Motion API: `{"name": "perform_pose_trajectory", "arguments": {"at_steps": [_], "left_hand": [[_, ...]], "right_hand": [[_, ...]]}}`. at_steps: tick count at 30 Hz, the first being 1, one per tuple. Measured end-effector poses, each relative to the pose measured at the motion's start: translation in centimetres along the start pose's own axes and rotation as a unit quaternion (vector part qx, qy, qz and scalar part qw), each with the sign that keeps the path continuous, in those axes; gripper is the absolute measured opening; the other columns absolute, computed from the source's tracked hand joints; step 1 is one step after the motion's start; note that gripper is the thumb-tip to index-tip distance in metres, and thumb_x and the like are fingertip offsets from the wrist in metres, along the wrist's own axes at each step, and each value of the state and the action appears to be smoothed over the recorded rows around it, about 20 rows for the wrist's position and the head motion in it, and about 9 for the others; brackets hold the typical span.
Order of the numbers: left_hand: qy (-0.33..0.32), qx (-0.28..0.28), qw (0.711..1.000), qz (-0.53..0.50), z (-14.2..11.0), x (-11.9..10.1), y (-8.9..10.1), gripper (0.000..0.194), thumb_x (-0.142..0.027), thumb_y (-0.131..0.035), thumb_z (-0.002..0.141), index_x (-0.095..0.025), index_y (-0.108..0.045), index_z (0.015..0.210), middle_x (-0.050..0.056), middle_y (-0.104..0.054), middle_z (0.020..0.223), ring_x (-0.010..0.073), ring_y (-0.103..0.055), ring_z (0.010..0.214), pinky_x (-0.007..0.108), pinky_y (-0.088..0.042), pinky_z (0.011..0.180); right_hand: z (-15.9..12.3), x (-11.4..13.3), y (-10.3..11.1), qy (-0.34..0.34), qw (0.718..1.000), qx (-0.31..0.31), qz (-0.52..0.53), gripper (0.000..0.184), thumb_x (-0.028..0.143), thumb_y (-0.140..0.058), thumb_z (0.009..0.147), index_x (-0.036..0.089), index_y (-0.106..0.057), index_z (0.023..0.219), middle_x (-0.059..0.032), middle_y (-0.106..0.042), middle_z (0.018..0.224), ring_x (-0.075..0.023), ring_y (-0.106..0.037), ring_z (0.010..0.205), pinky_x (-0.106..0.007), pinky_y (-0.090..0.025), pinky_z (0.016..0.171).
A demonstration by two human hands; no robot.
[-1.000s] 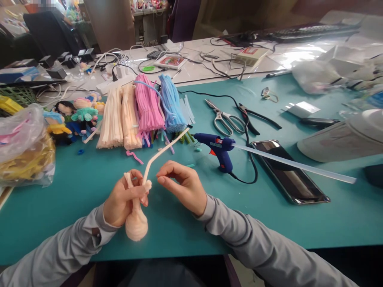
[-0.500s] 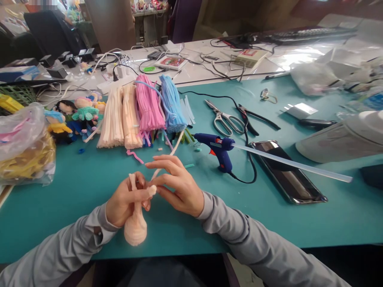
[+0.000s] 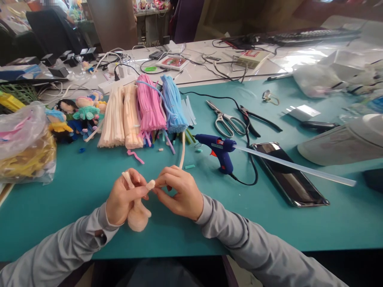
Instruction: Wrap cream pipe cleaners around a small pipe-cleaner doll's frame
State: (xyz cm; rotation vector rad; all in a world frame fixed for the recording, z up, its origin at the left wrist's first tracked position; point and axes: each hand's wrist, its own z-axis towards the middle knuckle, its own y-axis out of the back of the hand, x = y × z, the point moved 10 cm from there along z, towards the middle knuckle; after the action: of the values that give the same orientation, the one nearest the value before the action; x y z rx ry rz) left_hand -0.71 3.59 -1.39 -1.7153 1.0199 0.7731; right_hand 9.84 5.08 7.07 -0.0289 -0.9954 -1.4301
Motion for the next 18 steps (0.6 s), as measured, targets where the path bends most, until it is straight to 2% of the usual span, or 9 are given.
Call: {"name": "perform_pose_trajectory", "arguments": {"at_steps": [4, 10, 18], "left_hand": [[-0.063, -0.041, 0.995, 0.059, -0.3, -1.3, 0.9, 0.030, -0.013, -0.072, 0.061, -0.020, -0.043, 0.068, -0.009, -0.058, 0.057, 0.0068, -0.055, 0.050, 0.020, -0.046, 0.052], [-0.140, -0.073, 0.979, 0.130, -1.0, -2.9, 1.1, 0.031, -0.015, -0.073, 0.062, -0.019, -0.043, 0.066, -0.008, -0.059, 0.056, 0.0074, -0.055, 0.050, 0.021, -0.045, 0.051], [-0.116, -0.074, 0.976, 0.165, -0.4, -2.7, 1.4, 0.027, -0.019, -0.076, 0.060, -0.018, -0.050, 0.066, -0.006, -0.057, 0.058, 0.0085, -0.054, 0.052, 0.021, -0.044, 0.051]], "right_hand": [[-0.3, -0.6, -0.2, -0.038, 0.999, 0.002, 0.002, 0.002, 0.015, -0.058, 0.078, 0.016, -0.059, 0.077, -0.0007, -0.060, 0.067, -0.0088, -0.051, 0.053, -0.022, -0.040, 0.053], [-0.6, -1.0, -0.8, -0.095, 0.994, 0.008, 0.058, 0.007, 0.014, -0.056, 0.079, 0.016, -0.059, 0.072, 0.0016, -0.054, 0.062, -0.0060, -0.045, 0.047, -0.018, -0.037, 0.046], [-0.7, -0.6, -1.1, -0.076, 0.996, 0.026, 0.039, 0.006, 0.011, -0.055, 0.078, 0.016, -0.059, 0.076, 0.0022, -0.051, 0.062, -0.0064, -0.044, 0.049, -0.018, -0.038, 0.047]]}}
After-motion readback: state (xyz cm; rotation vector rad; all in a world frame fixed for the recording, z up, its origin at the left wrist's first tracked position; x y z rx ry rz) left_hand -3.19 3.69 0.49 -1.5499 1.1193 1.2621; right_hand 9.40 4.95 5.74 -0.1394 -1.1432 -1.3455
